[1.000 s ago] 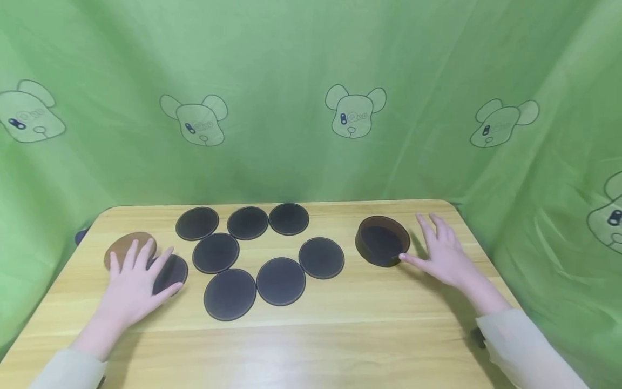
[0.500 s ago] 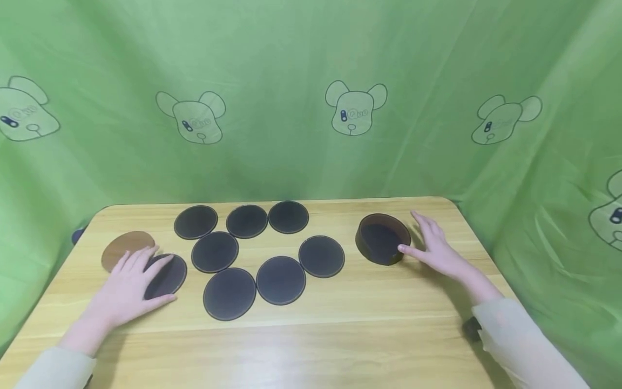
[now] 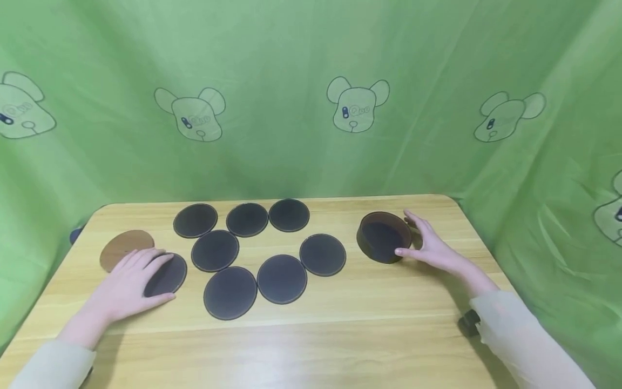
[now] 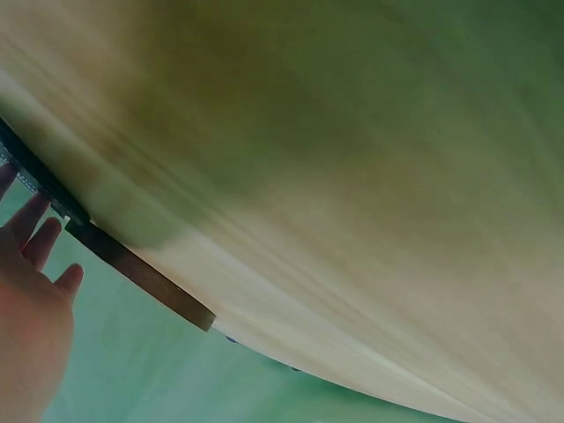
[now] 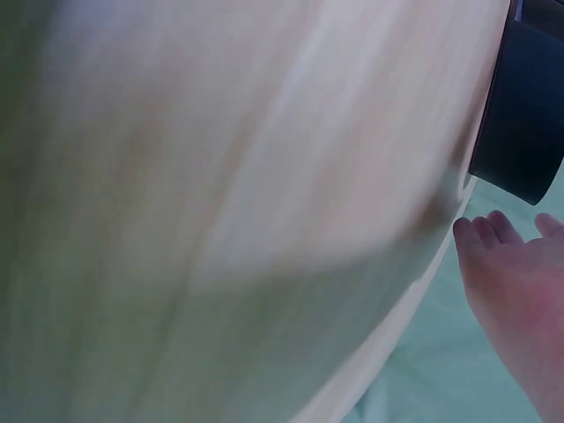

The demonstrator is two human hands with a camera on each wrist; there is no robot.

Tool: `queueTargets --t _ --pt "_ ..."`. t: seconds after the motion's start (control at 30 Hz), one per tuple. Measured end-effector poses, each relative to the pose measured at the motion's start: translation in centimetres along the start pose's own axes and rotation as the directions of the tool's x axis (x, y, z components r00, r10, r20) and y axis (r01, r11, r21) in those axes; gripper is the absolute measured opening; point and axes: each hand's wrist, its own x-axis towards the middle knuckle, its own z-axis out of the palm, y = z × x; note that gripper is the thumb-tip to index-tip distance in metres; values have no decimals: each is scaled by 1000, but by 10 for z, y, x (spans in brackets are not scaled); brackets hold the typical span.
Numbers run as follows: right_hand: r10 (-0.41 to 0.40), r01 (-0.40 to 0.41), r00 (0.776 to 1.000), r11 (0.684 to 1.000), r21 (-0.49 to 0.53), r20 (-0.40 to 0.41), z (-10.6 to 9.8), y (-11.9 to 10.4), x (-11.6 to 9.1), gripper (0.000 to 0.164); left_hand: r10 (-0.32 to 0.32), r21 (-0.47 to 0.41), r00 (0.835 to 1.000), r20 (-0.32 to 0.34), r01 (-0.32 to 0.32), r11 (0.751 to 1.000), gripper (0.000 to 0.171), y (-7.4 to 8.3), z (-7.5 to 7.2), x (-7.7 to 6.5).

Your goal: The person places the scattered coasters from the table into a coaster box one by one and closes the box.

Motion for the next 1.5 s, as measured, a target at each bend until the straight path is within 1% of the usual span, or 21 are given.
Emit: queueTargets --t 0.13,0.33,0.47,0.7,0.87,0.97,1.13,1.23,1.4,1.5 --pt "4 -5 1000 999 36 16 0 2 2 118 -9 -15 1000 15 10 1000 86 0 -1 1" --pt "-9 7 999 999 51 32 1 1 4 114 12 -33 1000 -3 -12 999 86 -3 -1 4" --pt "-9 5 999 997 78 41 1 2 5 113 10 -40 1000 10 -10 999 87 -4 -3 6" --pt "9 -14 998 995 100 54 1 3 6 113 -8 -45 999 38 10 999 89 -1 -7 12" --pt "17 -25 998 992 124 64 1 2 7 112 -2 -34 1000 25 3 999 87 2 -5 13" --pt "16 -26 998 988 149 67 1 3 8 112 -4 -42 1000 20 5 999 87 3 -4 13" --pt "11 -28 997 976 218 80 3 5 10 111 -7 -55 1000 -5 6 998 89 3 -2 12" --pt "9 -33 996 964 264 91 3 6 11 110 -13 -66 1000 -25 11 998 90 3 -4 13" --pt "-2 -38 994 932 359 109 4 10 12 109 -30 -92 999 -23 28 995 92 6 -6 18" --pt "-4 -41 993 920 389 114 4 9 12 109 -25 -99 999 -25 22 995 92 9 -6 23"
